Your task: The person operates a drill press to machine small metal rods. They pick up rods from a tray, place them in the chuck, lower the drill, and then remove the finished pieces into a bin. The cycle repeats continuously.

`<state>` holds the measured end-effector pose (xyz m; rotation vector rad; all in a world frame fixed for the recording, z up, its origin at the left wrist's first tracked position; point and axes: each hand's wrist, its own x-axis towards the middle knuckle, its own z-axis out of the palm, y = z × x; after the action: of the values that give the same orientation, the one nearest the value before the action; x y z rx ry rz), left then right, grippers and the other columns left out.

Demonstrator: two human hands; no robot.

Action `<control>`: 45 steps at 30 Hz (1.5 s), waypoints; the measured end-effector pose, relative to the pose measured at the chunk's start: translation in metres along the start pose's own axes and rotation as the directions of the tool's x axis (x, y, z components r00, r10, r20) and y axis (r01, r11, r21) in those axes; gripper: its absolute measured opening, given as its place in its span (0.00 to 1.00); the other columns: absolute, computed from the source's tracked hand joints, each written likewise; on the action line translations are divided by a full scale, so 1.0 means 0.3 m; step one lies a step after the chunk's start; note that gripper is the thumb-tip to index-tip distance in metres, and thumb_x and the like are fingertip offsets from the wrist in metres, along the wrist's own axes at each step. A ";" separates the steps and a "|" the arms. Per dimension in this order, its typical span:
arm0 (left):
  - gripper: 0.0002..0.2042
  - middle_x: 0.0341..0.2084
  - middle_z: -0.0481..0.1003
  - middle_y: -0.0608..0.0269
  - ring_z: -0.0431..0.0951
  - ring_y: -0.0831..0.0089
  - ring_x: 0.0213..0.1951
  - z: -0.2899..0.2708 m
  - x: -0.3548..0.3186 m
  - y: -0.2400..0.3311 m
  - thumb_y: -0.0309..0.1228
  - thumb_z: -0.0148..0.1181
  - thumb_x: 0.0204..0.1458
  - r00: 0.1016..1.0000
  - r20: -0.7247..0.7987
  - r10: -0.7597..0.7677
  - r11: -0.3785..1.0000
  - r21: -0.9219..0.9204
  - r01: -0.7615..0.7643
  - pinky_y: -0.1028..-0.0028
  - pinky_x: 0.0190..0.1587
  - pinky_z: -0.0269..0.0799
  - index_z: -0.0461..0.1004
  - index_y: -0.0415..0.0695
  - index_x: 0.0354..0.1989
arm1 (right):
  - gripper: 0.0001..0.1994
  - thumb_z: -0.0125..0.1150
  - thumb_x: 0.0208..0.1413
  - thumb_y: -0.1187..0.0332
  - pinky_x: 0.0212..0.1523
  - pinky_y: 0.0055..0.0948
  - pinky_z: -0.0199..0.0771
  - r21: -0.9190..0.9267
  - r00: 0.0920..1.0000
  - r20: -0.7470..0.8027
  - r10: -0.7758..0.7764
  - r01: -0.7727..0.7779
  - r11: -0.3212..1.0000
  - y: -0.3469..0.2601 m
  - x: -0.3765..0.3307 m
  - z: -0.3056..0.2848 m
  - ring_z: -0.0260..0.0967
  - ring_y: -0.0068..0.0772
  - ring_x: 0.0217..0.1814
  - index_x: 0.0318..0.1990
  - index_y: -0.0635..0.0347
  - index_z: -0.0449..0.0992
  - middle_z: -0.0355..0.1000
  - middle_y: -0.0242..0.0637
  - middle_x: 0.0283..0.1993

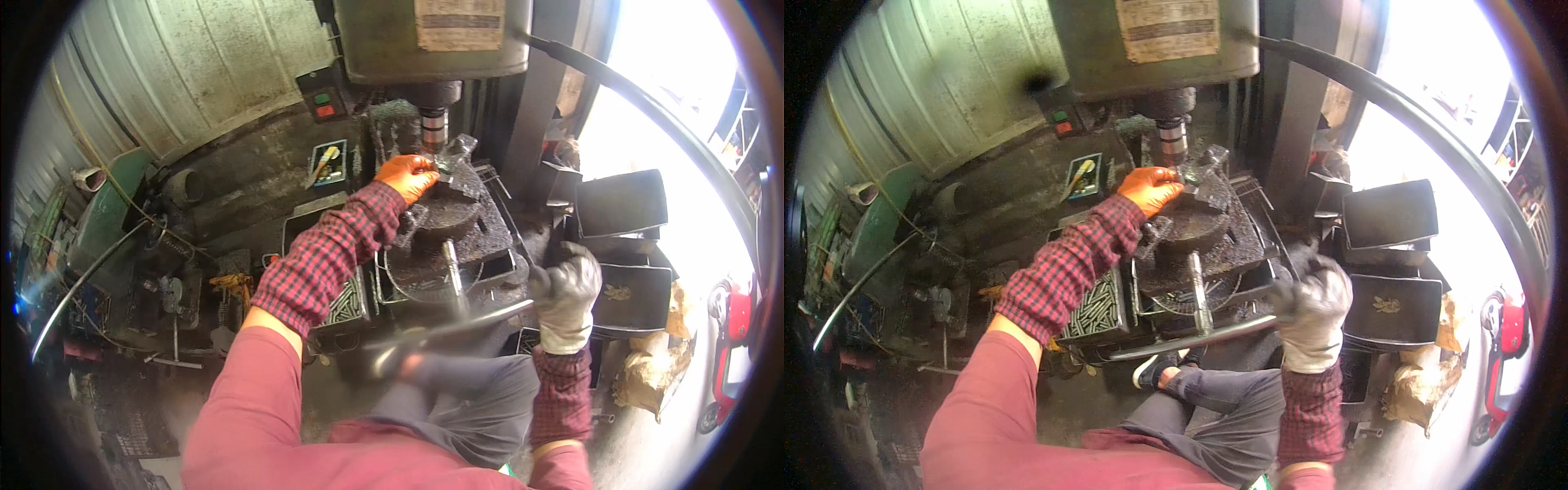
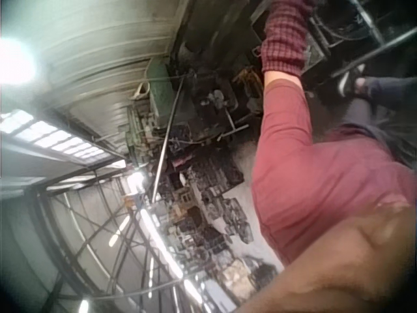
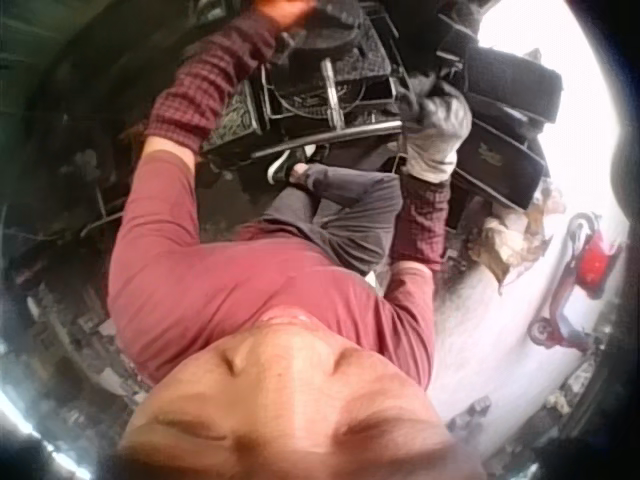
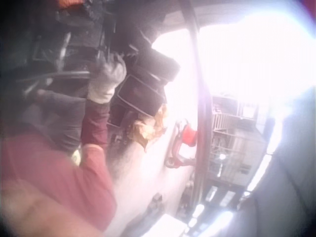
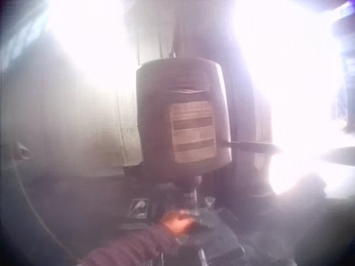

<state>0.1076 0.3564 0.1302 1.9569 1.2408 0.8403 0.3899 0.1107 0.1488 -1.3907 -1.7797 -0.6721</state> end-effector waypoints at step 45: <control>0.11 0.35 0.83 0.66 0.78 0.80 0.36 -0.217 -0.499 -0.051 0.31 0.63 0.65 0.869 -0.494 0.022 0.974 -0.185 -0.130 0.77 0.41 0.75 0.83 0.38 0.49 | 0.20 0.68 0.55 0.54 0.34 0.47 0.72 -0.111 0.931 0.175 0.321 -0.306 0.946 0.074 -0.148 0.055 0.72 0.53 0.26 0.20 0.61 0.81 0.73 0.47 0.21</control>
<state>-0.0030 0.2353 0.1303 1.6785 1.2861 1.5174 0.4122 0.1046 0.1019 -1.7996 -1.6326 -0.4557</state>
